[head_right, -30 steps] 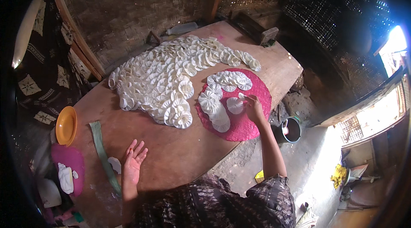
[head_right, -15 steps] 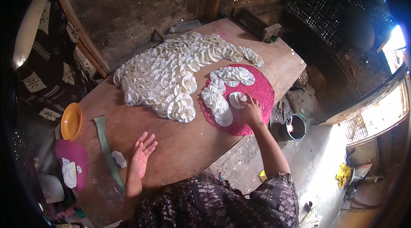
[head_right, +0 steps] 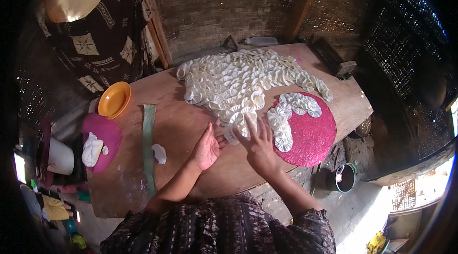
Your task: The person repeatedly takes small pieces of white dough, flattens them on a green strip, and folds them into small flower-like shapes. The finished pieces are placed on a pink mat on the table. The process is repeated continuously throughout the clip.
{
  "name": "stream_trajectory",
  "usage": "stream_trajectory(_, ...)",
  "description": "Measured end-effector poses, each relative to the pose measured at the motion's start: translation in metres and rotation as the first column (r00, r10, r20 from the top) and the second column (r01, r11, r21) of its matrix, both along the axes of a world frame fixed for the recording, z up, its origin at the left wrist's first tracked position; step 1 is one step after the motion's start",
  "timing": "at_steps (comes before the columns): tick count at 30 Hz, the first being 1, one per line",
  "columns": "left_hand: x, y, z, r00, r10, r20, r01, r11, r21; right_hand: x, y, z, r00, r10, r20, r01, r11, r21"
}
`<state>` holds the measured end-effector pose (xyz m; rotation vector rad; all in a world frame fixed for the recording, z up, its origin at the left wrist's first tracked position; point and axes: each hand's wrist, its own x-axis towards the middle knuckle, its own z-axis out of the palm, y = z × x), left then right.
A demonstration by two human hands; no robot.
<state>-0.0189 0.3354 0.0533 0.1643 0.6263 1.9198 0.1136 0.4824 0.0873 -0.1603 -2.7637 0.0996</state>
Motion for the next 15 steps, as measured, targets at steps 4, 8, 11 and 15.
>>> stream_trajectory(4, -0.006, -0.03, -0.007, 0.994, 0.106, -0.001, -0.106, 0.992, -0.073, -0.014, -0.031, -0.018, 0.996, 0.075, 0.053, -0.055, 0.949, -0.309)
stream_trajectory(8, -0.014, -0.065, 0.0, 0.986, 0.164, 0.008, -0.164, 0.986, -0.037, -0.036, -0.013, -0.015, 0.963, 0.27, -0.009, -0.024, 0.055, -0.998)
stream_trajectory(11, -0.014, -0.083, 0.004, 0.983, 0.182, -0.018, -0.182, 0.983, -0.006, -0.057, -0.017, -0.011, 0.98, 0.144, -0.14, -0.043, -0.53, -0.847)
stream_trajectory(15, -0.008, -0.094, -0.004, 0.941, 0.288, -0.176, -0.3, 0.953, -0.046, -0.084, -0.042, -0.015, 0.927, 0.345, -0.15, 0.042, -0.491, -0.87)
